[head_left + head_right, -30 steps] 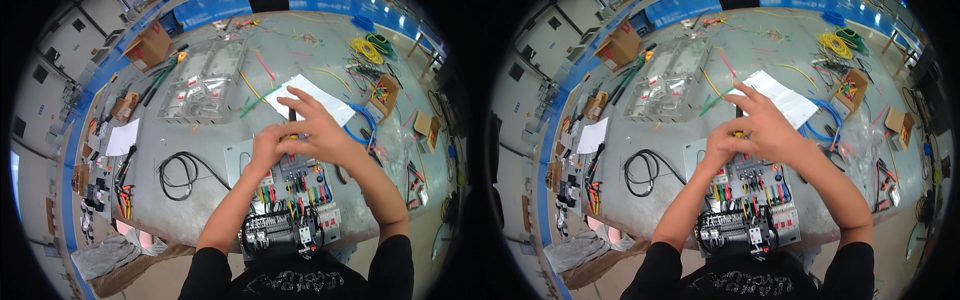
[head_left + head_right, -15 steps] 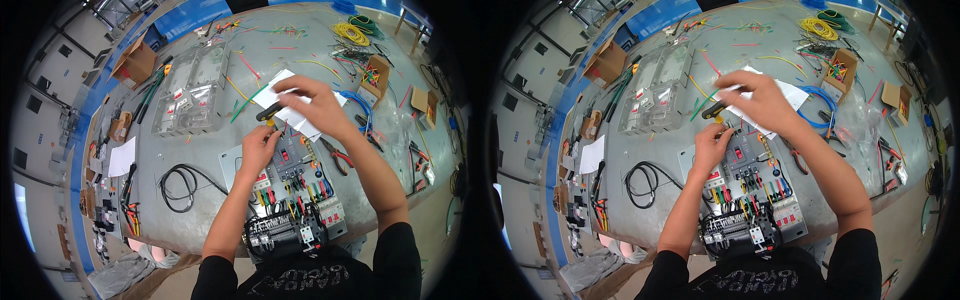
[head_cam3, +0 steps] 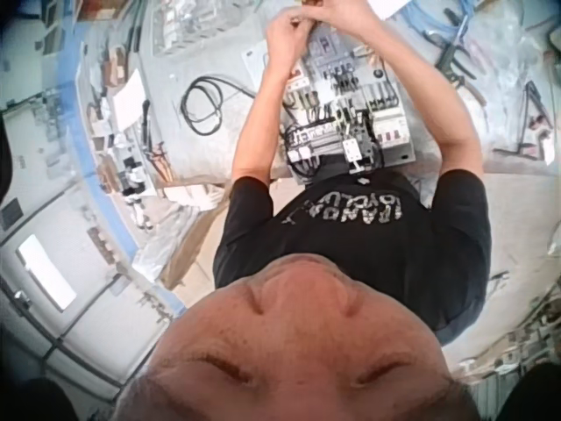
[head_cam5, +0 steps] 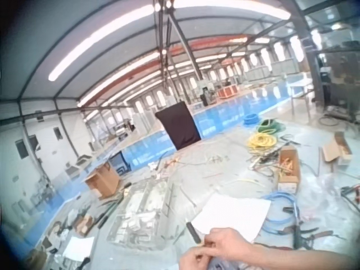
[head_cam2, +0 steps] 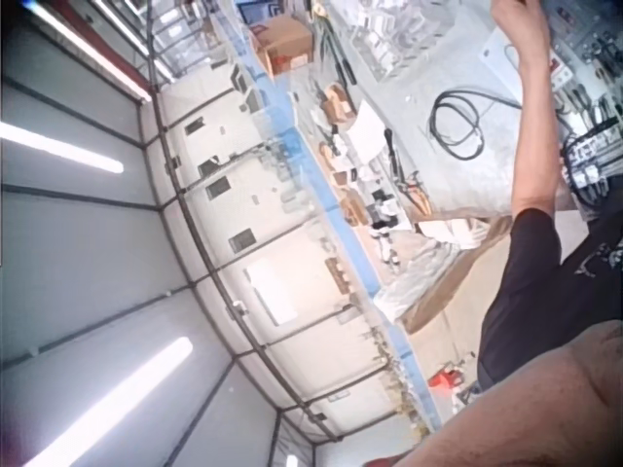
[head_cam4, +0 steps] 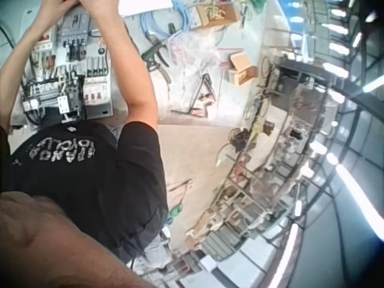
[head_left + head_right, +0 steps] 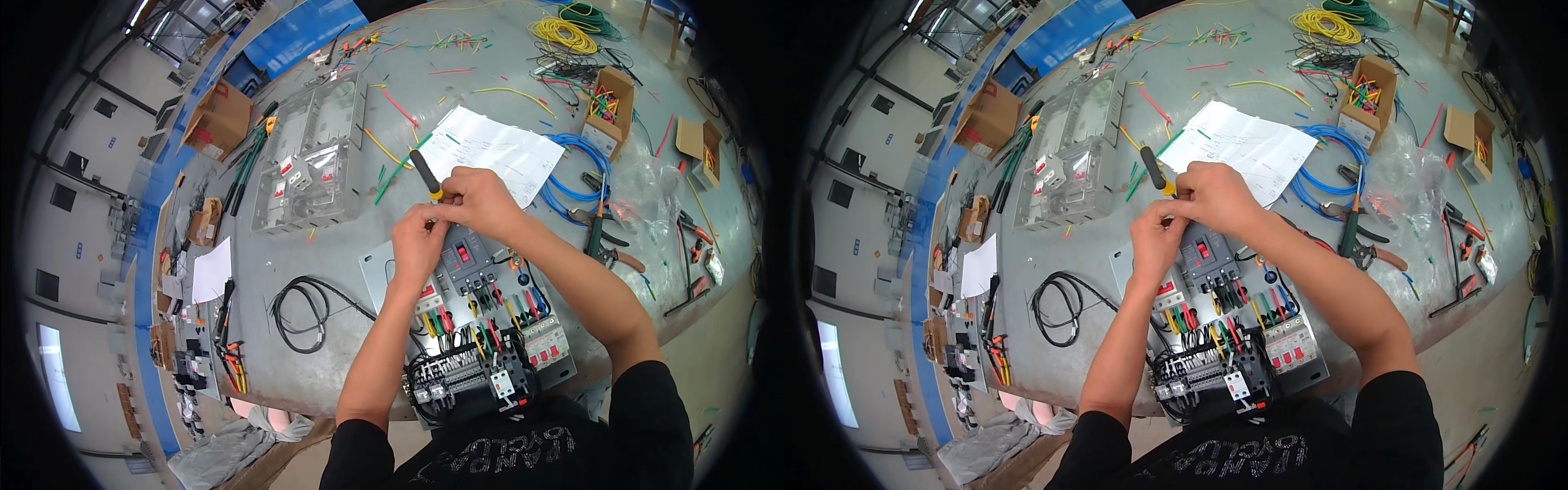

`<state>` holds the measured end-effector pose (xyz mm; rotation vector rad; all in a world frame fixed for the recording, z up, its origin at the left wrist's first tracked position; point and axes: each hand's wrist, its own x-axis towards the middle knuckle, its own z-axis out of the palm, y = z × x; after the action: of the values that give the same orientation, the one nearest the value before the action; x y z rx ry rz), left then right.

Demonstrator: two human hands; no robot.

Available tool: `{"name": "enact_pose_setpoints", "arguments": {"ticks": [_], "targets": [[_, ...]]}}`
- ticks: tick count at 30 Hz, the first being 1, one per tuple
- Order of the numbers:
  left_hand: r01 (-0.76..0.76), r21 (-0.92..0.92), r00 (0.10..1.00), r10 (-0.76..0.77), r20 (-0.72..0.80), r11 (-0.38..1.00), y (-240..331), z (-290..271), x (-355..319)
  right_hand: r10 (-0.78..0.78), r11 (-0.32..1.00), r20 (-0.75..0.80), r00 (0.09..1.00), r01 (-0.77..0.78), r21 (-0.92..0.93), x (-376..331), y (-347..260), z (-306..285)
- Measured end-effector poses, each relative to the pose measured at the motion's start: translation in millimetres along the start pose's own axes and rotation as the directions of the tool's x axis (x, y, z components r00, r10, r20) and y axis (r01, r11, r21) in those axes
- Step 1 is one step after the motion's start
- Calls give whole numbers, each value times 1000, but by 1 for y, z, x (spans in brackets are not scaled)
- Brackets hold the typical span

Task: The person connects multiple colored wires to terminals on an electrical panel using a screwdriver. They strip wire ends, insert them into terminal blocks, and tighten screws to secure connections. The person occasionally refers to a document on the table while working.

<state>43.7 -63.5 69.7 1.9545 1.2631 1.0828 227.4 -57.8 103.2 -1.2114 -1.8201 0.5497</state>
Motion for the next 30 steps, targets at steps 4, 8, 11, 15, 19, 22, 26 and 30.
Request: {"name": "enact_pose_setpoints", "arguments": {"ticks": [4, 8, 11, 15, 19, 22, 26, 30], "targets": [[-10, -55, 1000, 11, 15, 998, -2, -4, -2, -96, 992, -36, 995, 93, -85, -1, 0, 7], [-53, -49, 999, 52, -8, 997, 4, -2, 0, -165, 981, -60, 984, 157, -116, -3, -1, 4], [-58, -48, 998, 58, 0, 997, 5, -3, 0, -170, 982, -40, 985, 165, -94, -2, 2, 6], [-154, 294, 984, 172, -39, 943, 11, -11, -8, -74, 996, 36, 997, 72, 61, -4, -3, 4], [-124, 470, 992, 99, 77, 874, 11, -17, -7, -71, 994, 71, 995, 64, 93, -2, 1, 2], [-82, 520, 987, -4, 163, 850, 11, -15, -6, 54, 975, 61, 997, -66, 213, -1, -6, 7], [-8, 502, 970, -115, 214, 865, 5, -9, 4, -124, 991, -42, 991, 121, -55, 2, -9, 15], [28, 507, 959, -166, 228, 862, 6, -10, 2, -148, 957, -49, 988, 131, -259, 3, -21, 13]]}}
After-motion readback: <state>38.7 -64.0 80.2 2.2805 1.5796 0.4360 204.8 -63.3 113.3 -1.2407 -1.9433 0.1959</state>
